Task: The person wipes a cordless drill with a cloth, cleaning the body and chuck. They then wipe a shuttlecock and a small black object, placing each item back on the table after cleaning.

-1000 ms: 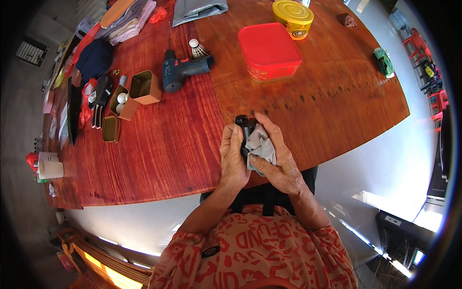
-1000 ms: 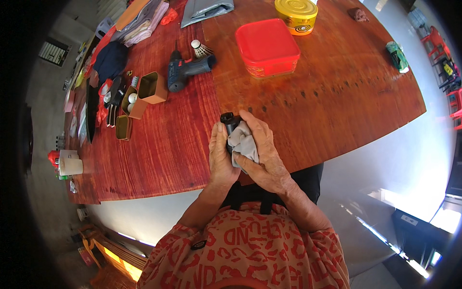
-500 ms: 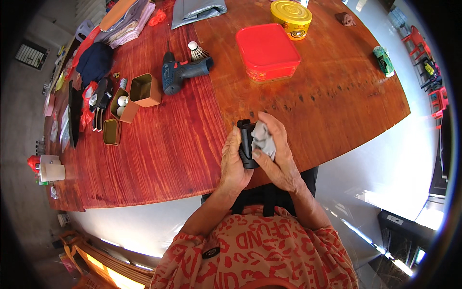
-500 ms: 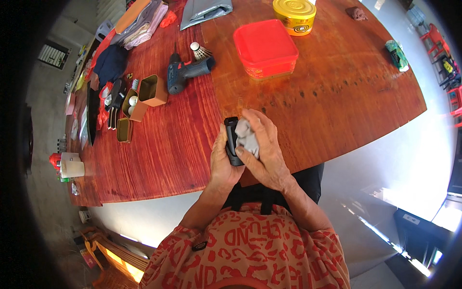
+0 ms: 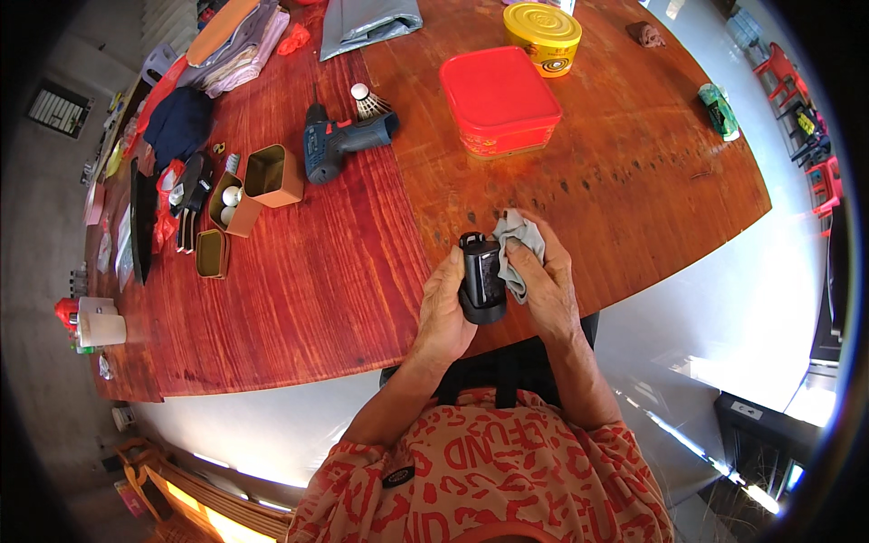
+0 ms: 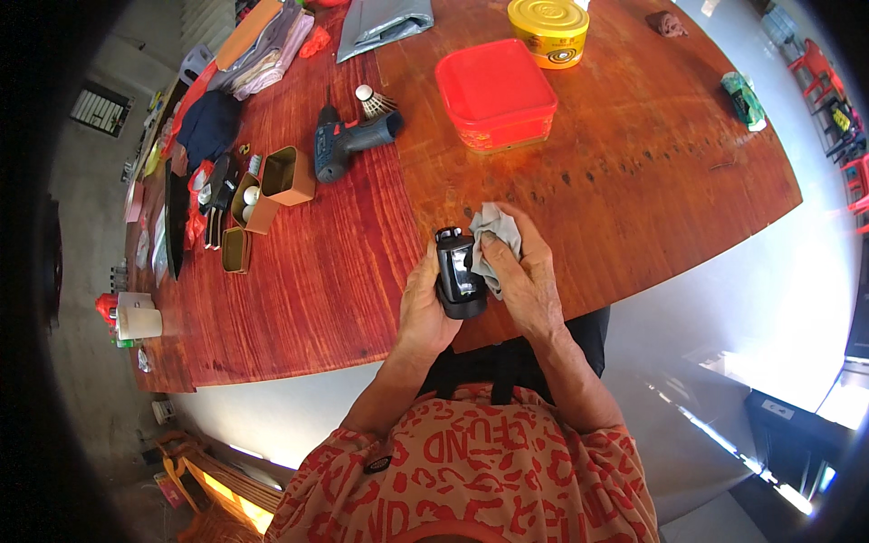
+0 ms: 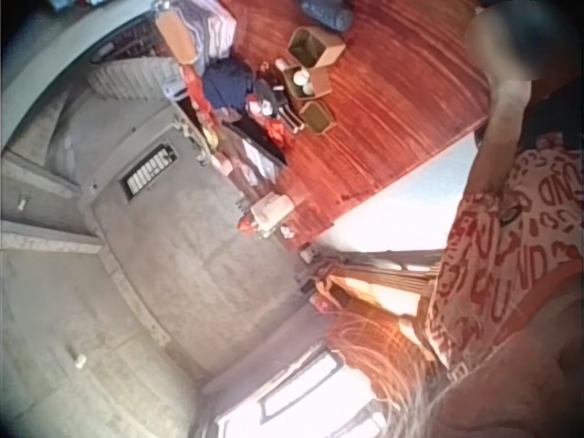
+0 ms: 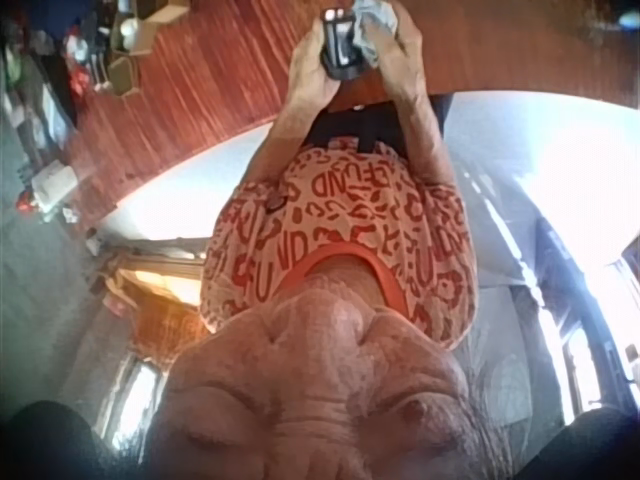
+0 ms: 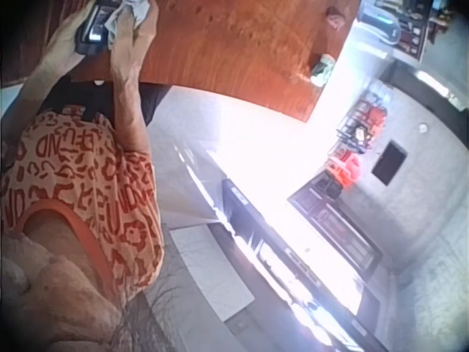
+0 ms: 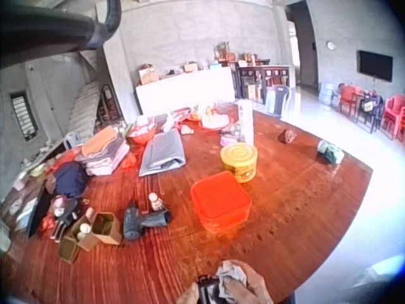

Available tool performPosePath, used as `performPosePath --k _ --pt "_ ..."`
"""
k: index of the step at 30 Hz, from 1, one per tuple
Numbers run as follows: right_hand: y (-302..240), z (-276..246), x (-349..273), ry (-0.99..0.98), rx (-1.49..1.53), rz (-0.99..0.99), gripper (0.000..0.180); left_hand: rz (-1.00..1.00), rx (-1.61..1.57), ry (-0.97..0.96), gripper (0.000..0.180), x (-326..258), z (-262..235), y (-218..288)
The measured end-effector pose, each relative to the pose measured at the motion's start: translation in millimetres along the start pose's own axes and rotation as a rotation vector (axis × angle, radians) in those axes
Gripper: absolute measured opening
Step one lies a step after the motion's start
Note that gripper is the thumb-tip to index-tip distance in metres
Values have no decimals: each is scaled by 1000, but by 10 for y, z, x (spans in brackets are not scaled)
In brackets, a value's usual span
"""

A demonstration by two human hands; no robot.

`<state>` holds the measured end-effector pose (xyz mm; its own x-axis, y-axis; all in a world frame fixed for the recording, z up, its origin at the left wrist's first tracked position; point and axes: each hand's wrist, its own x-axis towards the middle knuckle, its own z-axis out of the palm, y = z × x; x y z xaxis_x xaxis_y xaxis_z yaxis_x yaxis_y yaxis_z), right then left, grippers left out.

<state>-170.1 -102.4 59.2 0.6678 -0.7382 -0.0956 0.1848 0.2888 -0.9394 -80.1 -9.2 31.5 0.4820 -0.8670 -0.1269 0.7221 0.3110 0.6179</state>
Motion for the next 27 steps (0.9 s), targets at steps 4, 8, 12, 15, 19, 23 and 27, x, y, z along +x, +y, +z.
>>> performPosePath --k 4,8,12,15,19,23,27 --pt "16 83 -1 52 -19 -233 30 -88 -33 7 40 -57 -76 -58" --pt "87 34 -8 -24 -511 -467 32 -25 129 59 39 -29 -92 -127" --pt "9 -20 -34 -78 -512 -382 30 -53 143 46 39 -24 -48 -72" --pt "39 -62 -73 -64 -561 -276 31 -100 110 130 42 -36 7 -99" --pt "112 -24 -219 -54 -708 -374 32 -41 62 248 46 7 -35 -114" --pt "95 40 -366 -60 -897 -579 41 -2 100 329 51 5 -19 -82" --pt "119 80 -413 -42 -1020 -749 48 -12 88 370 53 -11 16 -66"
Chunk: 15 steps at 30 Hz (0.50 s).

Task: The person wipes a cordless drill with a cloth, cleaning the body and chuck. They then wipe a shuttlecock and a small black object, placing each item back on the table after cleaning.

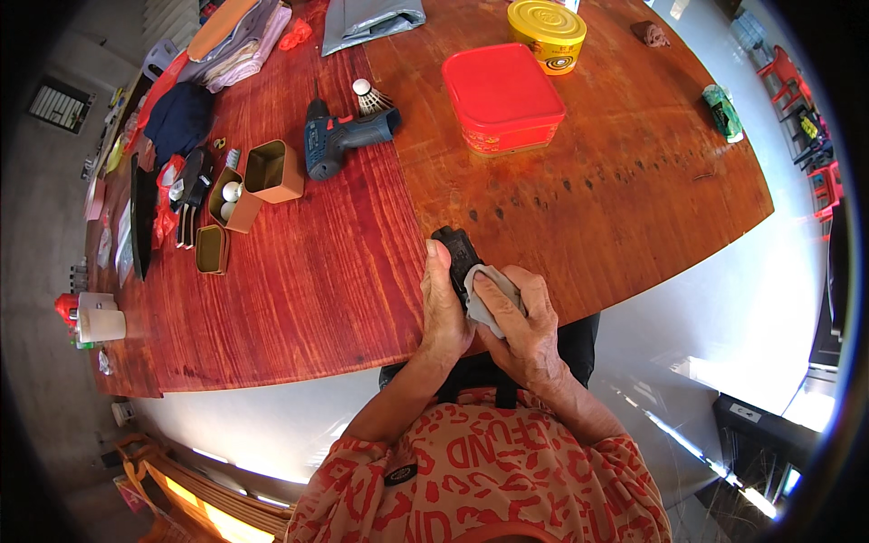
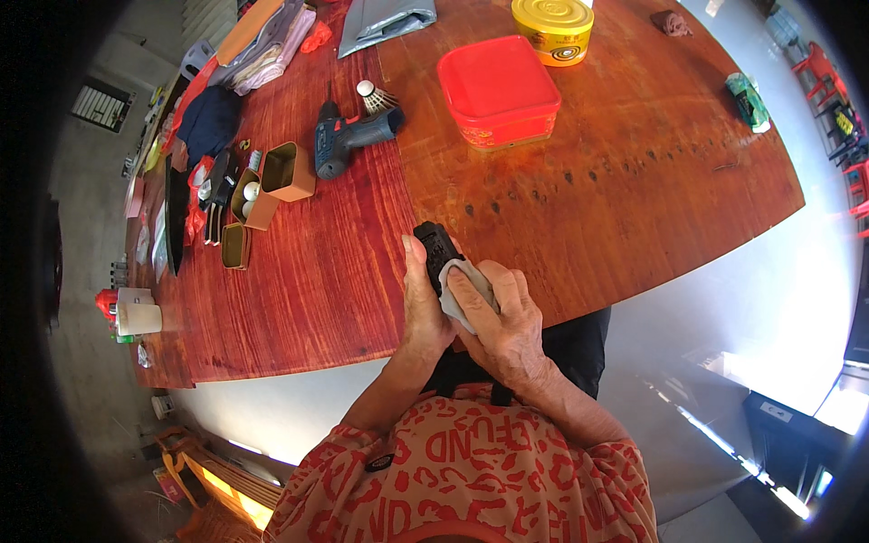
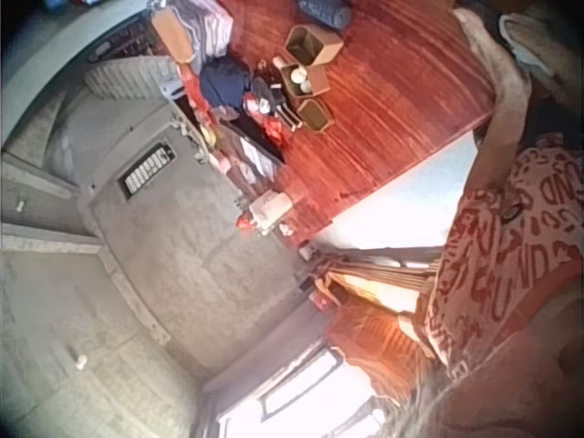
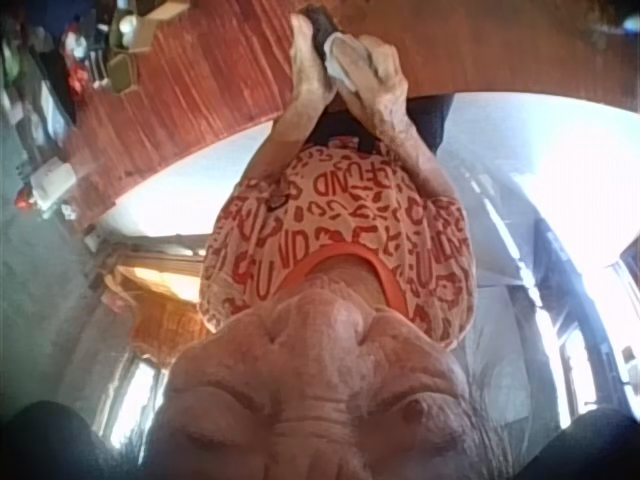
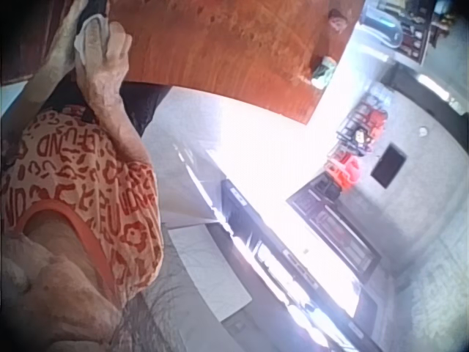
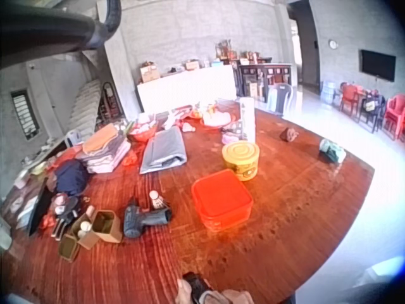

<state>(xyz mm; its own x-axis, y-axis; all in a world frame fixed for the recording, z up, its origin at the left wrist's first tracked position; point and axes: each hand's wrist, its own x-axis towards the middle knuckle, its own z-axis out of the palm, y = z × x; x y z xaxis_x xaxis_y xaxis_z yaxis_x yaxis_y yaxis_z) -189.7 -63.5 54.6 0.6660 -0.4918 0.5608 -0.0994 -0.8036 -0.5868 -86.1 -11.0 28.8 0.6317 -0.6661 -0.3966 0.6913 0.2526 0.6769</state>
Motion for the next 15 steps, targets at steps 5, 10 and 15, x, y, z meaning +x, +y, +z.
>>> performPosePath --k 5,10,15 --pt "73 15 16 78 51 -40 39 79 26 -77 48 9 -38 -2" --pt "129 -112 159 -65 466 410 30 106 -39 -109 31 -53 65 17" --pt "-23 -35 63 8 68 -26 41 155 131 -83 40 -38 11 93"
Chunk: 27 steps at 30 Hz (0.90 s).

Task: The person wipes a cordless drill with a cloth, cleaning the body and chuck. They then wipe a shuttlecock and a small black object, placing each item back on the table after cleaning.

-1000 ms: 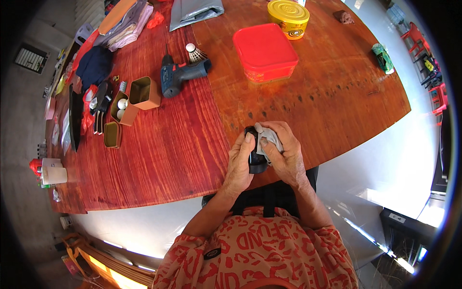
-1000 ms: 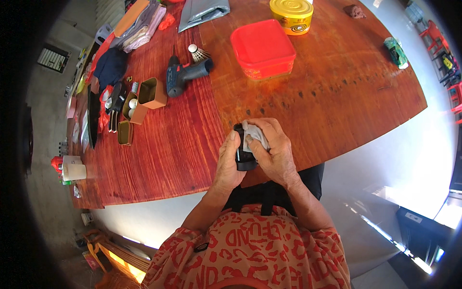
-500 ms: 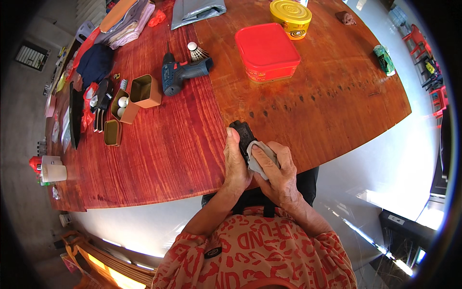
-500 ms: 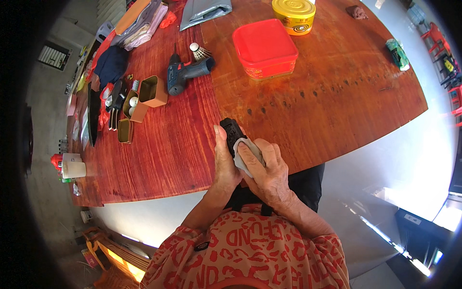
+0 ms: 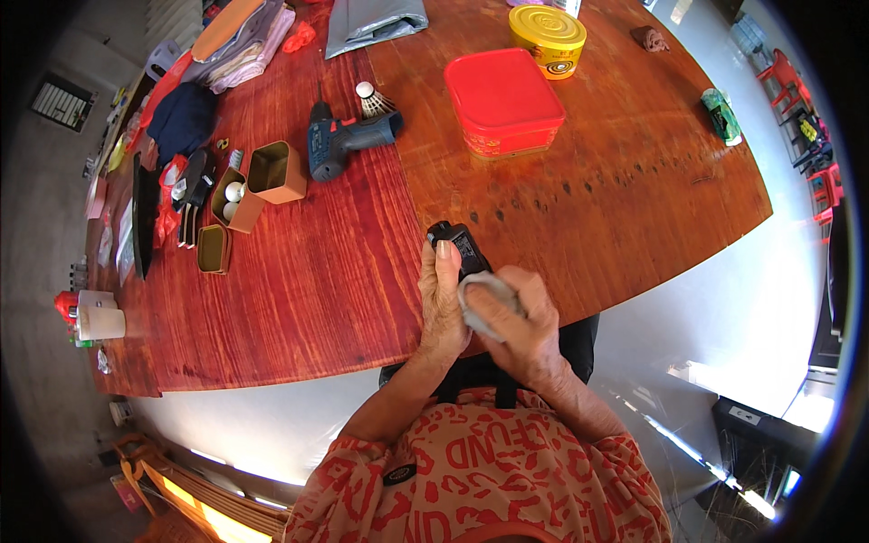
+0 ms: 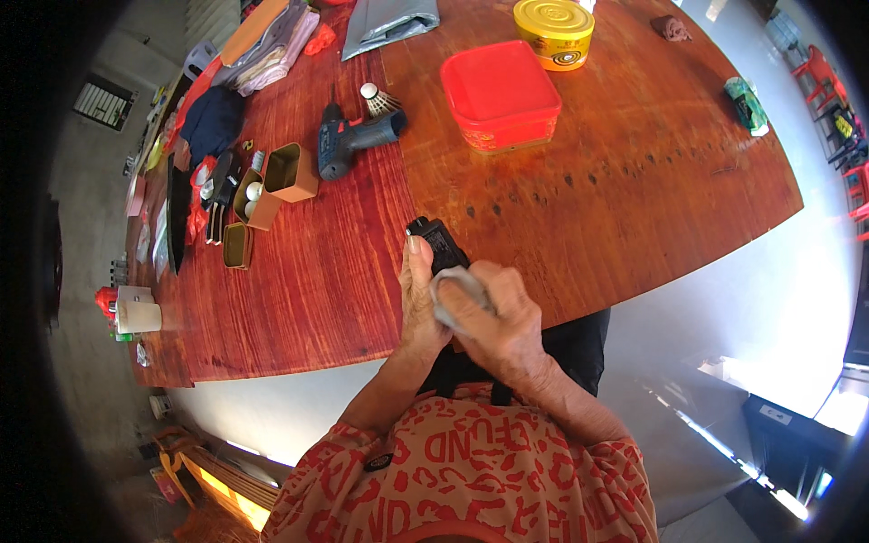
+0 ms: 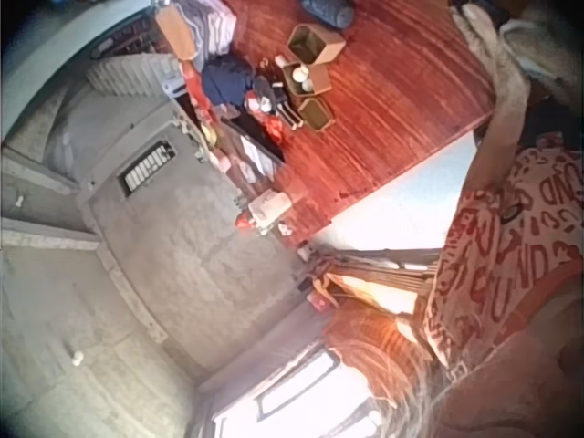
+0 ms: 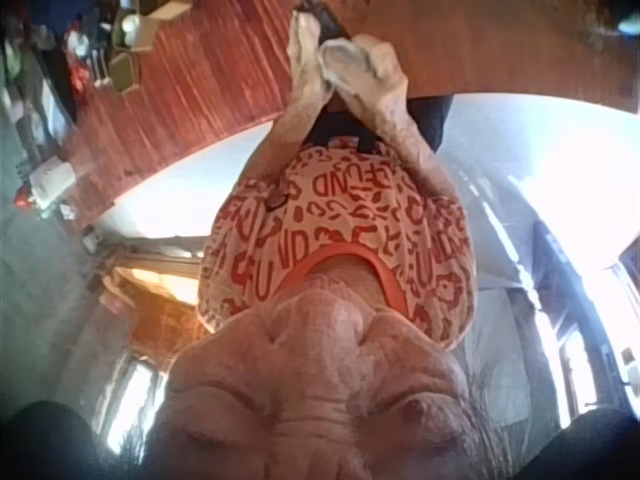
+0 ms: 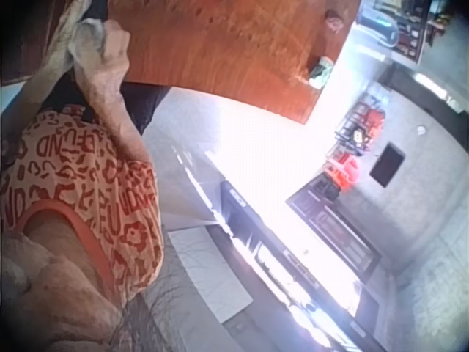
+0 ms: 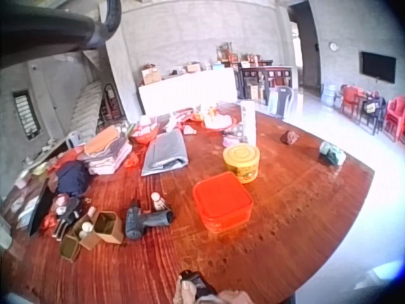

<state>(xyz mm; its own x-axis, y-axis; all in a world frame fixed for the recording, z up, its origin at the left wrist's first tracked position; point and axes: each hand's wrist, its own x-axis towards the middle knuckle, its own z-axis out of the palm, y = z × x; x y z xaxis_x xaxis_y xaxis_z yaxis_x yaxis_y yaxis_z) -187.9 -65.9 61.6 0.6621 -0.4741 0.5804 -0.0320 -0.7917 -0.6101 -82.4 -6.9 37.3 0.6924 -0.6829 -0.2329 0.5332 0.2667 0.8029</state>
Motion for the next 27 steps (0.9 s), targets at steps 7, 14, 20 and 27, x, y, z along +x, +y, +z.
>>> performPosePath --k 7,14,20,27 --pt "89 27 64 107 249 248 35 -63 -181 -79 50 15 11 -22" --pt "217 -57 195 -72 381 293 36 -112 -215 -124 57 23 29 15" --pt "239 -26 203 -65 177 -30 46 -94 -74 -61 47 25 -21 -12" --pt "273 156 363 148 293 311 28 -138 -153 -49 39 -63 76 -13"
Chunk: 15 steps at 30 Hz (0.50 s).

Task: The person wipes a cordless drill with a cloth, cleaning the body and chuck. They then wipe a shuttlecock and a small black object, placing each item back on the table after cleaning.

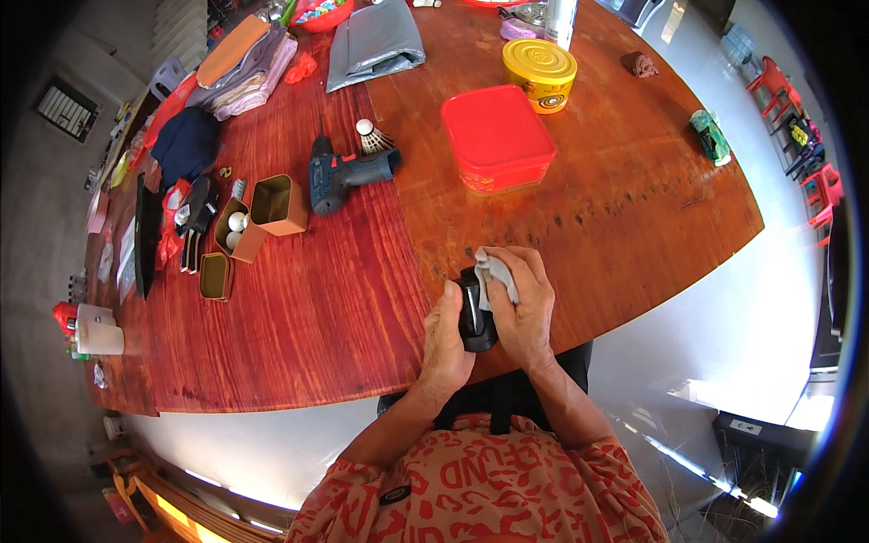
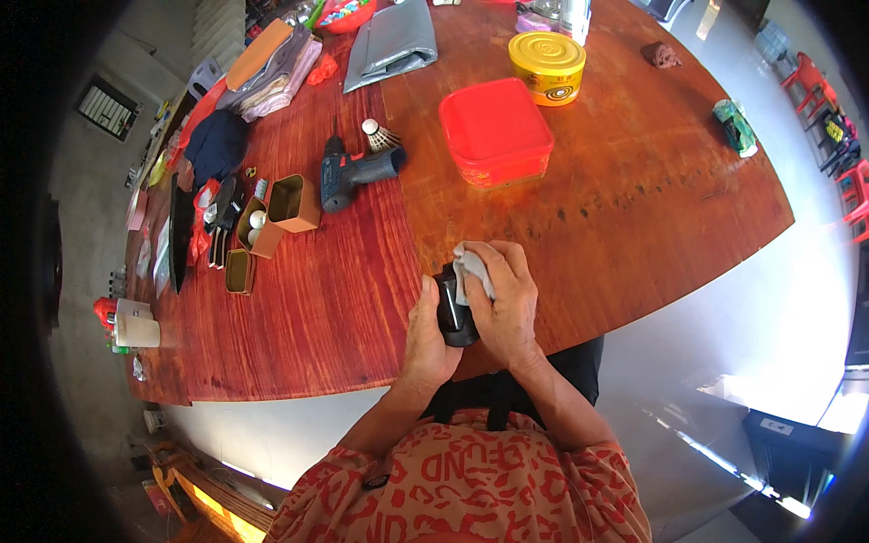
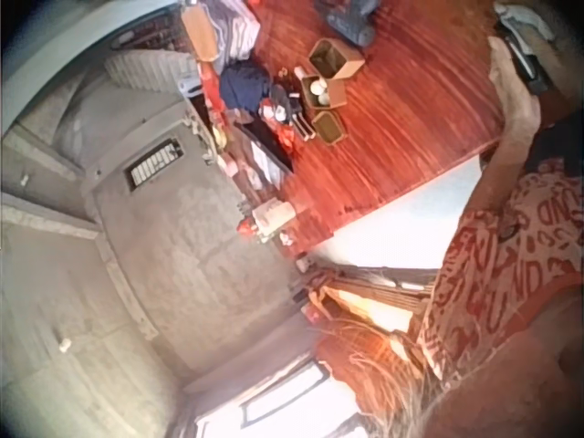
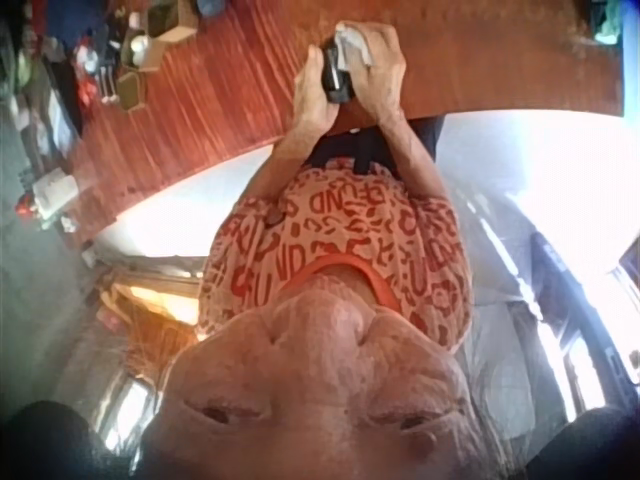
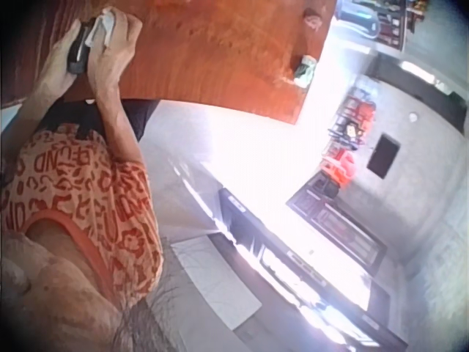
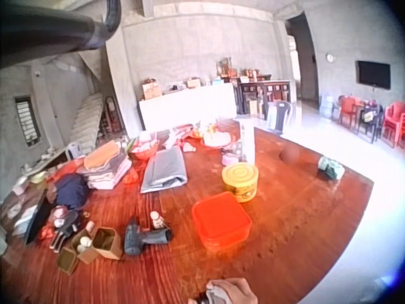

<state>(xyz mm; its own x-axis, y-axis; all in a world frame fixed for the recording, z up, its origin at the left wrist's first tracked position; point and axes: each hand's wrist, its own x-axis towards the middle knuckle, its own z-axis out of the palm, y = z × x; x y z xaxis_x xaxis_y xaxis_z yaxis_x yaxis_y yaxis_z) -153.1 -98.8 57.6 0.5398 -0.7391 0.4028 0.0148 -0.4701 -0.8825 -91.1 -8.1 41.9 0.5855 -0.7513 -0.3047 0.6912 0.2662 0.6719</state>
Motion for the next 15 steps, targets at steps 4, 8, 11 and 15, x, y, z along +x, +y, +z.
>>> performPosePath --k 4,8,11,15 --pt "-19 2 31 -73 92 23 28 108 71 5 26 -29 123 12" --pt "-97 -46 -25 -137 39 -43 32 157 49 12 26 9 31 -31" --pt "-150 -122 -105 -180 -82 -144 39 140 12 5 24 4 51 19" --pt "-261 -201 -238 -248 -297 -358 46 86 -21 -44 16 13 -2 101"
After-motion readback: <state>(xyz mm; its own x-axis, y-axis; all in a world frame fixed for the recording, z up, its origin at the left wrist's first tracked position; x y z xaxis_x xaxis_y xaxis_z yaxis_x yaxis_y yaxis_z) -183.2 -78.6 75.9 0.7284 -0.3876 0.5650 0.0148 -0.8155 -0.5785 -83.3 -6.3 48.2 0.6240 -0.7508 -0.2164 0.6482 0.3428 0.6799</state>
